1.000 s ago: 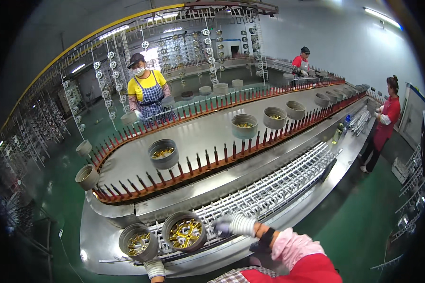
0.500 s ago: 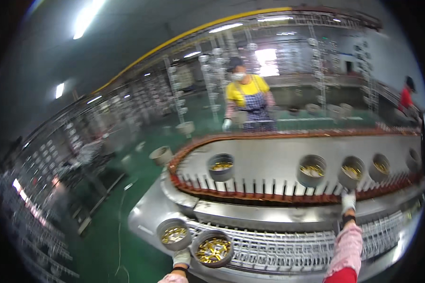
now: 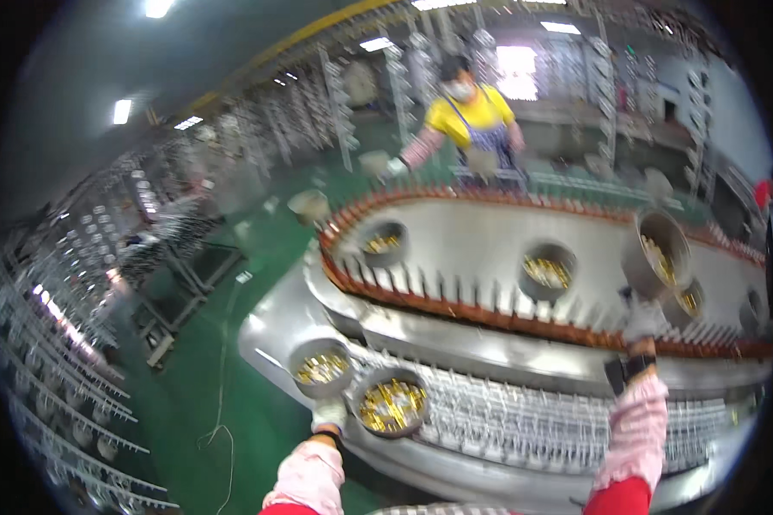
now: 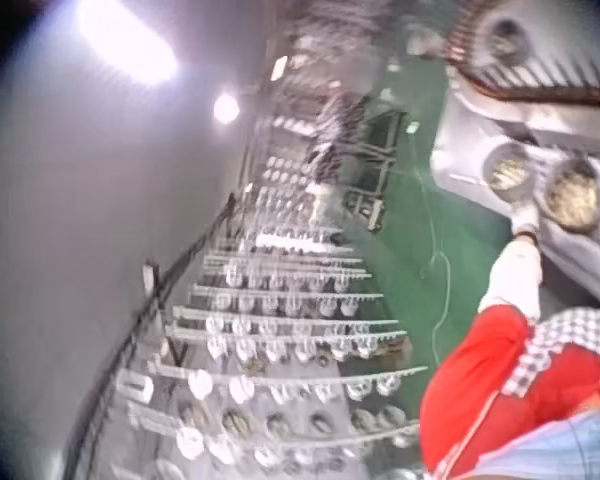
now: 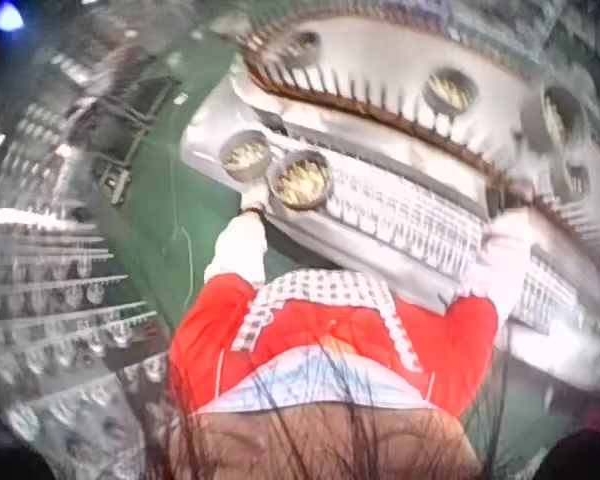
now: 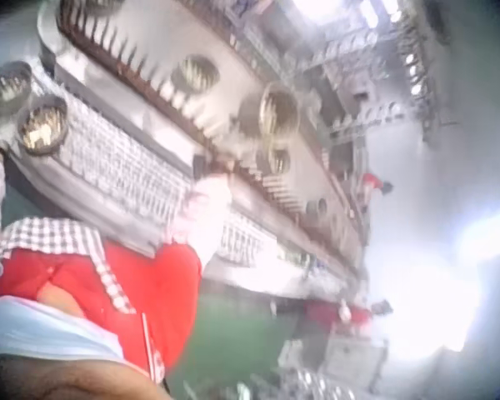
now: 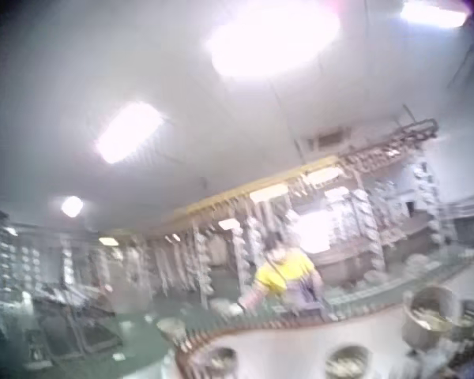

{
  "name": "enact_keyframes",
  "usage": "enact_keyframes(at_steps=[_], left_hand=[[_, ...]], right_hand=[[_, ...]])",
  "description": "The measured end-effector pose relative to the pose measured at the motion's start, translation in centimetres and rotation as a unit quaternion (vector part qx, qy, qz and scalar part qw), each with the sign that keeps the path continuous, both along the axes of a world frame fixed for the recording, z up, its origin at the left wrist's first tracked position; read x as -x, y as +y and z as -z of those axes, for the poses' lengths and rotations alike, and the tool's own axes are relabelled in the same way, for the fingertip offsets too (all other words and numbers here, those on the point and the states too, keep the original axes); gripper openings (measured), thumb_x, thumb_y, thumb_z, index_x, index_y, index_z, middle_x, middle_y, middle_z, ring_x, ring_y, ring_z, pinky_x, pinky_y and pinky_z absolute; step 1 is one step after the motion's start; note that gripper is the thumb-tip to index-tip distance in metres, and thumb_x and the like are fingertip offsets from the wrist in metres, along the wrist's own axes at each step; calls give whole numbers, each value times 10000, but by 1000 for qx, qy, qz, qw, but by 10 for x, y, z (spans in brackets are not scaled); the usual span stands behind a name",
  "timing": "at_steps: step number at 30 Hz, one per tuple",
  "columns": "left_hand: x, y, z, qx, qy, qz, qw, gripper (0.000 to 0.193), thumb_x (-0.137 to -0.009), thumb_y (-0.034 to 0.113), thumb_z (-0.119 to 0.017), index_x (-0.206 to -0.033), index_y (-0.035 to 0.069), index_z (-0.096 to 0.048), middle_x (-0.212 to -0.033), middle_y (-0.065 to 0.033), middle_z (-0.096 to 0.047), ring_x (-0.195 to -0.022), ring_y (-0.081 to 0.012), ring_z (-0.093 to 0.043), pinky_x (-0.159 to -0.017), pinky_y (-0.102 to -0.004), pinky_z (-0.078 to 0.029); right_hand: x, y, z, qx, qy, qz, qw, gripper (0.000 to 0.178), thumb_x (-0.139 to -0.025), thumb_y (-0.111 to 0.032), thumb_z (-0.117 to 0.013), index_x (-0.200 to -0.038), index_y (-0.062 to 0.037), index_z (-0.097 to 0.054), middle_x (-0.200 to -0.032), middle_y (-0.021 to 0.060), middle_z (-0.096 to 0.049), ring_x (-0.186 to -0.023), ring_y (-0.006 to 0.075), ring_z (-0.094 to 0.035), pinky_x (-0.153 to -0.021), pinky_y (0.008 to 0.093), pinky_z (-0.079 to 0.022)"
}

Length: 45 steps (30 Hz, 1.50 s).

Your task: Placing small manufactured parts into containers on a circular conveyor belt.

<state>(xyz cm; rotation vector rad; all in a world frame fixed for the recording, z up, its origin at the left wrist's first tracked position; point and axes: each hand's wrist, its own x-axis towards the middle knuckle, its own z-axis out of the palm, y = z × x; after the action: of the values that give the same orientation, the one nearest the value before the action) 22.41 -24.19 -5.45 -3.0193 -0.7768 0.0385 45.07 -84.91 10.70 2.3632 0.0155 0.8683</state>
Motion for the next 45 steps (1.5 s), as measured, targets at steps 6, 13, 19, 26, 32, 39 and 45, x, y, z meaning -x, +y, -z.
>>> enact_keyframes(at_steps=[6,13,19,26,32,39,45], left_hand=[[-17,21,-7,33,45,37,998,294,-801,98,-333,-971,26,-561,-997,-180,-558,-929,-308,-530,-829,-400,-397],[-15,25,15,-100,-4,140,985,269,-772,112,-377,-839,52,-631,-853,-144,-611,-810,-287,-580,-743,-385,-437],[-6,17,-8,-47,7,133,990,316,-828,145,-302,-895,28,-588,-951,-197,-572,-910,-327,-535,-809,-411,-394],[-11,12,-7,-102,-118,136,978,203,-740,130,-432,-757,89,-630,-822,-131,-615,-778,-263,-586,-668,-377,-441],[7,18,-13,-32,-115,108,987,231,-753,147,-418,-696,107,-638,-737,-99,-620,-732,-245,-593,-657,-361,-444],[-5,41,22,-29,-182,157,970,256,-811,171,-388,-895,16,-574,-891,-145,-599,-861,-305,-547,-786,-378,-397],[68,-29,-57,256,-280,99,920,357,-863,180,-373,-1138,-49,-373,-1149,-249,-424,-1080,-365,-384,-929,-402,-293]], right_hand=[[90,76,-13,-85,-108,-242,961,129,-826,-120,-387,-734,-78,-468,-554,-18,-442,-434,100,-459,-344,263,-365],[235,156,69,-297,63,-186,935,235,-783,-134,-471,-995,-34,-497,-789,142,-557,-619,228,-556,-498,313,-451],[245,217,105,-500,145,-213,827,244,-788,-142,-472,-1006,-34,-495,-807,142,-558,-643,223,-556,-522,309,-451],[232,245,132,-515,196,-184,814,256,-793,-151,-474,-1020,-34,-492,-827,141,-560,-670,217,-556,-550,303,-452],[231,262,151,-515,221,-188,806,266,-797,-160,-475,-1031,-34,-489,-844,140,-561,-694,211,-556,-573,299,-452],[258,255,146,-520,247,-169,800,278,-802,-169,-476,-1045,-34,-486,-864,139,-562,-722,205,-555,-601,294,-452],[265,251,143,-517,275,-180,790,288,-807,-177,-478,-1056,-34,-483,-881,138,-563,-746,200,-555,-625,289,-452]])
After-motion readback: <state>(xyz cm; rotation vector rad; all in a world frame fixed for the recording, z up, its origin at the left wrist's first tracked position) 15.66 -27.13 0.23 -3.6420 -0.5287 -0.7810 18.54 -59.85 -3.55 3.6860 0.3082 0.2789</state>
